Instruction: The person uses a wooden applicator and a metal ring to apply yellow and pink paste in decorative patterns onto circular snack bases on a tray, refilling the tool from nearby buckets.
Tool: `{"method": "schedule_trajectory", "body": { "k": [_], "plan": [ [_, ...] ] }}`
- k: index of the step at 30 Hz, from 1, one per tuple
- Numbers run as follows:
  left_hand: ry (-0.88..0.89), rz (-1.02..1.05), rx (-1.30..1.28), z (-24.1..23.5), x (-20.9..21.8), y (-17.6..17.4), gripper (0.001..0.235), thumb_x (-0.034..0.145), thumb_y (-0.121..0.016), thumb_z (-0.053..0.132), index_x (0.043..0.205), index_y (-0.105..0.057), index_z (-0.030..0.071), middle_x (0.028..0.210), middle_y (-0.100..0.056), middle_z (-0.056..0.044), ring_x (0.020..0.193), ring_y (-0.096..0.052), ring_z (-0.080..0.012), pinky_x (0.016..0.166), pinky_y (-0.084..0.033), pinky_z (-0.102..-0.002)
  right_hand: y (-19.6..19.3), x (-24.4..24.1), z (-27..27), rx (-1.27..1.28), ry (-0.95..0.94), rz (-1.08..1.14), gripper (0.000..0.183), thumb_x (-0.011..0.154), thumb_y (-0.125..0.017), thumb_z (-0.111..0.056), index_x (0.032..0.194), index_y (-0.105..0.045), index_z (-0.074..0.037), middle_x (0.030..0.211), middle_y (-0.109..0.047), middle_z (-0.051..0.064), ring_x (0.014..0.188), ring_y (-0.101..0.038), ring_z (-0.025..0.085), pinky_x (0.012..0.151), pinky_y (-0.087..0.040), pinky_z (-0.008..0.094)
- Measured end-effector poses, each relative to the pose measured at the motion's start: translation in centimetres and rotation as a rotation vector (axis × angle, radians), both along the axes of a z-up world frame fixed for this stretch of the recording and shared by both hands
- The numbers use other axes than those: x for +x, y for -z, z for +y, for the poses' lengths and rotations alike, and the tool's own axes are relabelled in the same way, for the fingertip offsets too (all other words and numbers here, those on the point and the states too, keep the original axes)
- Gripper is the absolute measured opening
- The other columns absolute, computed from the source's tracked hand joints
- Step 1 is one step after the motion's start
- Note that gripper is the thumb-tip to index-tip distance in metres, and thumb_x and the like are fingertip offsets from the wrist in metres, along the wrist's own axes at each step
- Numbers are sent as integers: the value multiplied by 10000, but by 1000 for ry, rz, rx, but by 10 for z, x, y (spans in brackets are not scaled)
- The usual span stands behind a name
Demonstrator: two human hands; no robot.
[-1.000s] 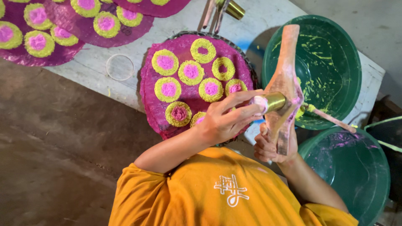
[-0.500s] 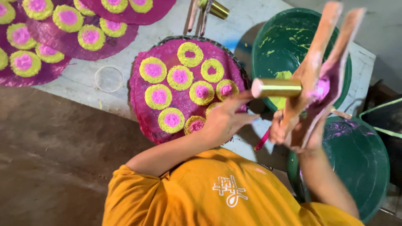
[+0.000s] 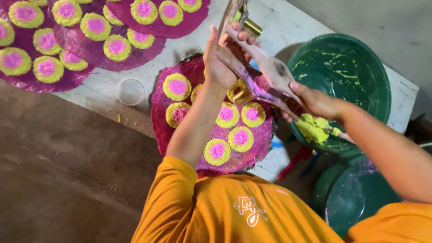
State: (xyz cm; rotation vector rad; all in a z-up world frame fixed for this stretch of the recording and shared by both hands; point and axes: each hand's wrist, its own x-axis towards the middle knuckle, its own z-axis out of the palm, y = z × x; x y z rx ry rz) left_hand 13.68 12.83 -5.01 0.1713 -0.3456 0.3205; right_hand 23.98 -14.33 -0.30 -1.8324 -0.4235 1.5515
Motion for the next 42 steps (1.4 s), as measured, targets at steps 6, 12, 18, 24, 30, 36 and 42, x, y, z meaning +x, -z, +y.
{"method": "schedule_trajectory", "body": {
  "k": [6,12,18,24,30,36,42],
  "plan": [
    [-115,44,-116,3,37,50,357,939,-567,492,1024,-490,154,888,-512,11,928,-544,-185,990,-457,-403,15,14,26,-194,-64,-384,864,966,-305,-734,916,-736,13,755,-714,107,693,-671,217,704,-545,352],
    [-55,0,-130,15,45,84,298,924,-567,438,1012,-495,163,873,-498,27,903,-514,-163,932,-444,-361,35,-4,33,-55,52,-339,757,990,-423,-698,835,-631,13,708,-614,75,620,-587,180,614,-525,332],
    [-86,46,-136,8,43,74,297,895,-540,442,993,-495,165,854,-503,29,890,-516,-167,906,-451,-380,30,1,31,-106,-31,-455,757,964,-389,-700,845,-673,-9,683,-641,104,589,-613,190,585,-526,335],
    [-124,43,57,38,31,15,576,952,-513,674,1010,-527,102,844,-531,-34,871,-533,-230,895,-444,-377,18,8,50,142,-62,-332,815,952,-321,-749,902,-668,-13,751,-695,86,664,-679,191,633,-564,336],
    [-113,34,6,67,25,-4,265,892,-520,362,955,-472,109,886,-497,-22,911,-521,-186,956,-451,-361,-1,34,72,155,-186,-293,837,938,-299,-761,1022,-692,-26,823,-713,106,726,-686,208,682,-561,355],
    [-173,-94,-27,90,38,43,210,944,-493,367,950,-484,157,816,-474,36,809,-500,-127,904,-477,-374,31,21,105,-49,-217,-785,812,1029,-348,-672,911,-711,44,715,-680,185,670,-658,264,707,-500,415],
    [-180,-44,16,102,38,77,248,940,-465,413,912,-491,168,773,-480,44,762,-514,-120,835,-506,-369,38,6,114,66,-193,-735,742,1043,-353,-635,901,-656,27,685,-629,176,673,-613,268,690,-519,447]
  ]
}}
